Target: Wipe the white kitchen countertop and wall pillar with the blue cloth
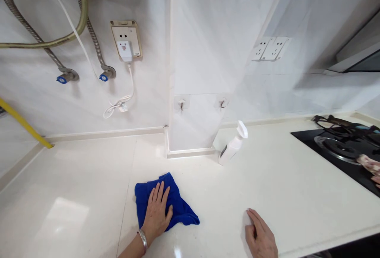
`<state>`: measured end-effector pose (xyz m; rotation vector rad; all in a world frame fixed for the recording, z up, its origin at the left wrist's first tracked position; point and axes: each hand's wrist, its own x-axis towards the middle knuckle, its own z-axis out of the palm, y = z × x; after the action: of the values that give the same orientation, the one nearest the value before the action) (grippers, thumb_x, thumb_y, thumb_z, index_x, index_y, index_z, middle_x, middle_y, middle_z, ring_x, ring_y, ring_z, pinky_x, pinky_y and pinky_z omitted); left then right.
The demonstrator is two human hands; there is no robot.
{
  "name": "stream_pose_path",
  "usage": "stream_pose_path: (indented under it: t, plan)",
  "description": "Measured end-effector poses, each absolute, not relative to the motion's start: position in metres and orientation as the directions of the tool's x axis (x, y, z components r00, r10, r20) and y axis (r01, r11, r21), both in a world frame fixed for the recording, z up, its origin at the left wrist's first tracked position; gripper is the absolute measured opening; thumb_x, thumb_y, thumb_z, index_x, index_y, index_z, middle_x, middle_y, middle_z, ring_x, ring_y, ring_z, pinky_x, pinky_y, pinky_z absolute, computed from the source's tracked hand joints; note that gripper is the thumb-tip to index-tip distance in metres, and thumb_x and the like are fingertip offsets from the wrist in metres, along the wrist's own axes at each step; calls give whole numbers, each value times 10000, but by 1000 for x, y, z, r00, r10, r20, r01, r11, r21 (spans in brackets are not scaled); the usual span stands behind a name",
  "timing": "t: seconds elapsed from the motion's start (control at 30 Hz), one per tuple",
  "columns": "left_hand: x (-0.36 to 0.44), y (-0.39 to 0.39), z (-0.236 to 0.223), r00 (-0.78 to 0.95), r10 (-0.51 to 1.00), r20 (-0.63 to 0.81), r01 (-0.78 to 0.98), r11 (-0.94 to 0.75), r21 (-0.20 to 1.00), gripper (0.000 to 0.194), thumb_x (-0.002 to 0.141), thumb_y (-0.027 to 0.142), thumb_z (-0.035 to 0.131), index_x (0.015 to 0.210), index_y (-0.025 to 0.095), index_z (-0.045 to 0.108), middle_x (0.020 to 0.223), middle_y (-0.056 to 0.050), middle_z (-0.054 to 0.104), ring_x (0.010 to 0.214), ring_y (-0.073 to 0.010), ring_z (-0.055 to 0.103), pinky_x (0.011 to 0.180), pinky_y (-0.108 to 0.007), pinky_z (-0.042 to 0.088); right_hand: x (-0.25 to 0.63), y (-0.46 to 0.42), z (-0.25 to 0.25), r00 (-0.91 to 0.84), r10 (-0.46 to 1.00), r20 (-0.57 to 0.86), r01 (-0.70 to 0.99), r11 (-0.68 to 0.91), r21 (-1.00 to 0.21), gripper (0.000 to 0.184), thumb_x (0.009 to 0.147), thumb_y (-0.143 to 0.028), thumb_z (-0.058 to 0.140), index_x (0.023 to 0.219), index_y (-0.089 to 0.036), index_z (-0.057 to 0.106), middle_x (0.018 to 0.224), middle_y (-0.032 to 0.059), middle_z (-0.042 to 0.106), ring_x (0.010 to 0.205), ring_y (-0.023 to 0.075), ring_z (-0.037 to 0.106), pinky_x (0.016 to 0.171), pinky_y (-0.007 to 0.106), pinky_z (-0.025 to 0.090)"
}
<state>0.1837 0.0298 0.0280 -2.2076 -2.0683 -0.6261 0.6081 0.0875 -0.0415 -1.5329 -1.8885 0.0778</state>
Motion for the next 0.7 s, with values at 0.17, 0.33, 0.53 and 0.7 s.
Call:
stream_pose_path:
  t: [0.17,0.33,0.53,0.7]
  plan:
    - [184,45,30,29,956,293,958,-110,265,650,931,281,437,1559,211,286,1625,-150,305,1512,-324,274,1188,-586,356,607,86,-39,-60,884,463,833,300,-465,435,924,-363,424,1265,-155,596,1335,155,606,1172,319,621,991,514,548]
    - [183,68,36,25,963,268,939,-114,324,595,941,288,432,1527,221,356,1618,-134,329,1506,-306,293,1204,-572,335,606,84,-38,-71,891,447,833,300,-465,429,946,-361,416,1290,-162,578,1367,151,583,1194,318,603,1009,534,531]
    - [176,94,38,16,953,303,925,-129,357,550,934,291,464,1479,224,436,1599,-131,369,1489,-297,332,1204,-564,336,604,85,-37,-60,885,461,833,299,-466,431,947,-354,404,1296,-161,569,1360,153,585,1202,318,600,1032,539,519]
    - [163,109,37,21,957,288,917,-133,377,522,944,332,467,1459,247,464,1599,-99,378,1489,-275,334,1217,-548,323,603,84,-35,-63,885,460,831,302,-467,424,939,-343,417,1289,-168,580,1349,146,596,1193,316,608,1057,547,505]
